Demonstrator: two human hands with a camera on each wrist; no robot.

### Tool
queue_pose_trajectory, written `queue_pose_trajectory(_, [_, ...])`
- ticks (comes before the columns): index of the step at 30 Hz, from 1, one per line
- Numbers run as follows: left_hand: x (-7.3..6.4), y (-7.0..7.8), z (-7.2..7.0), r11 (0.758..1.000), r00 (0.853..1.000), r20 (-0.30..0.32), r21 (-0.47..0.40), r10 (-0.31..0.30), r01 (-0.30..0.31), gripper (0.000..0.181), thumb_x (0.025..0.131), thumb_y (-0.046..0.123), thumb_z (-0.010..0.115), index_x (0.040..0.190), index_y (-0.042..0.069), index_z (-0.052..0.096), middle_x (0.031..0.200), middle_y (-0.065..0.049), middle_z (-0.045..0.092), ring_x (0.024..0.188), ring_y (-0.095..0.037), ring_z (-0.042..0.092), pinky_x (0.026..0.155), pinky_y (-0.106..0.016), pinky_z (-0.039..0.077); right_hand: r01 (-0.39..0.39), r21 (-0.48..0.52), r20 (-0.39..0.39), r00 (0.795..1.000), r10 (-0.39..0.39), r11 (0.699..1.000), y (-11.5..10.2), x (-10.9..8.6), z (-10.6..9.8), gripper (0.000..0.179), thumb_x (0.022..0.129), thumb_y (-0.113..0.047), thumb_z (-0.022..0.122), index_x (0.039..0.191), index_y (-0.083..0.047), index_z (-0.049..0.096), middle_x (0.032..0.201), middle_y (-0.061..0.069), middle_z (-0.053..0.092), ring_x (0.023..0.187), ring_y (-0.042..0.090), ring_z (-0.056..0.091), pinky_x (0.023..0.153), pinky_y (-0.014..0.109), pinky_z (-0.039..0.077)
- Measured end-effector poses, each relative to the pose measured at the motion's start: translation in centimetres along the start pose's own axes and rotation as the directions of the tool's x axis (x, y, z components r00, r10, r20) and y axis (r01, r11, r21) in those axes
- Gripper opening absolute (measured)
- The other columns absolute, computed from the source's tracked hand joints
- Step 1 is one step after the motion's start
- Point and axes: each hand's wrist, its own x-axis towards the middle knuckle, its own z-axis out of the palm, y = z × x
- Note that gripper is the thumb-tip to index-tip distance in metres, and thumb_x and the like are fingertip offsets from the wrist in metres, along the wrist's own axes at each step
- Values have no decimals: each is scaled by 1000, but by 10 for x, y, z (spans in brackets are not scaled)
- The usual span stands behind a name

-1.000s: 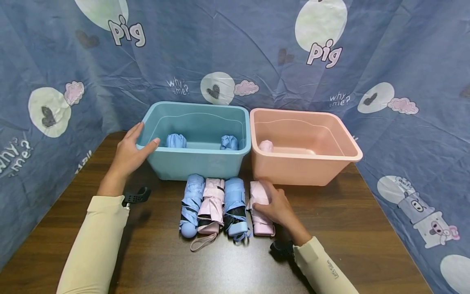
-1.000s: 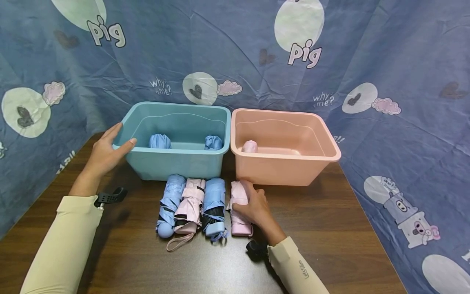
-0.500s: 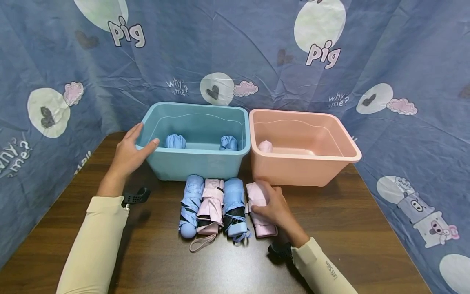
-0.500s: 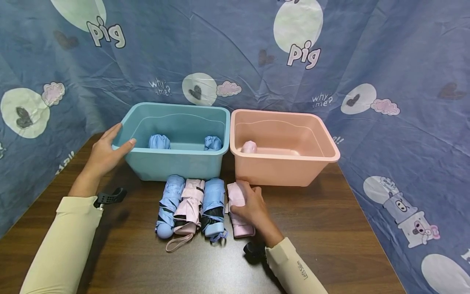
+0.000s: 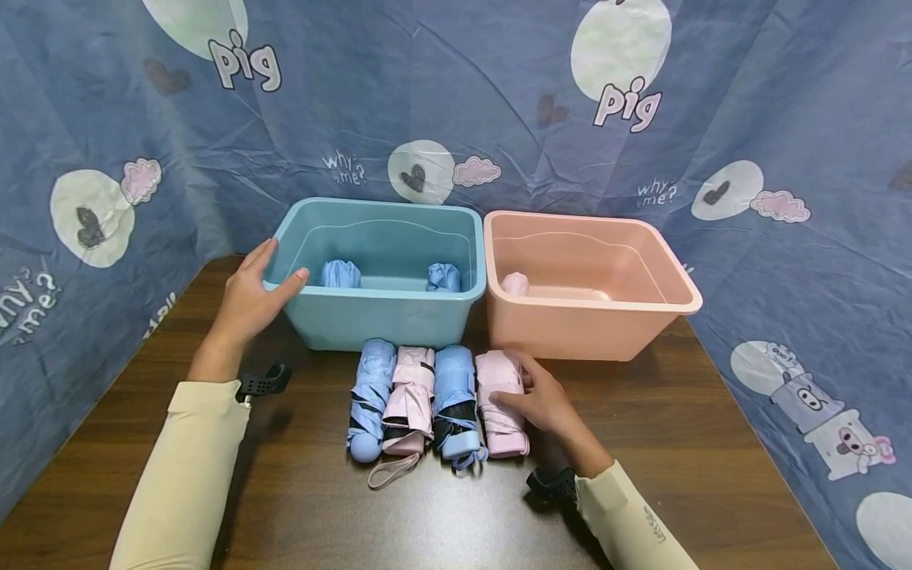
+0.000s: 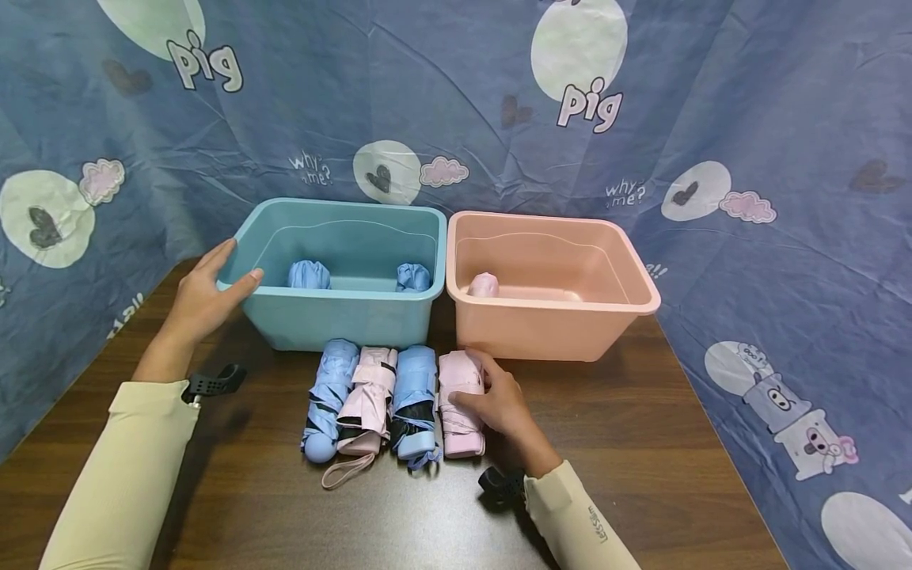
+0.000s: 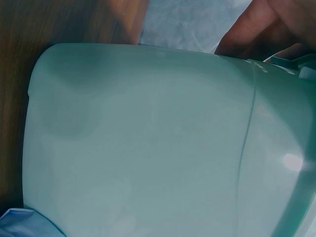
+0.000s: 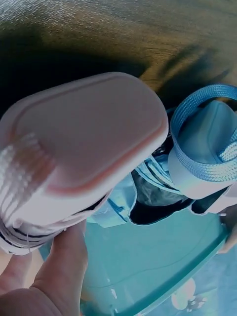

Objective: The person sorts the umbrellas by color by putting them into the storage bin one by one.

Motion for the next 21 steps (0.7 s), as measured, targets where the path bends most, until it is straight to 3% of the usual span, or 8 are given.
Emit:
queue_pose_trajectory(7, [0, 0, 1, 1000, 1000, 6, -3, -2, 2, 84, 91, 48, 59, 155, 9, 19, 159, -14, 17, 143, -40, 18, 108, -64, 21, 1, 24, 24, 1000, -2, 1000, 2, 1, -1, 73, 77, -12, 80, 142, -15, 47, 108, 15, 64, 93, 27, 62, 65, 32, 50])
queue_pose_trajectory(16, [-1, 0, 1, 1000, 1000, 18, -12, -5, 6, 84, 92, 48, 58, 155, 11, 17, 160, -13, 15, 143, -40, 17, 107, -65, 20, 4, 160, 29, 1000, -8, 987, 8, 3, -1, 67, 76, -2, 78, 138, -12, 53, 99, 16, 64, 86, 23, 58, 63, 31, 49])
queue_pose_trajectory(21, [0, 1, 0, 1000, 1000, 16, -10, 0, 1, 85, 91, 48, 58, 155, 10, 17, 160, -14, 15, 143, -39, 17, 107, -65, 20, -13, 213, 5, 1000, 12, 977, 12, 0, -2, 69, 75, 2, 77, 138, -9, 53, 104, 20, 61, 93, 27, 56, 66, 31, 49])
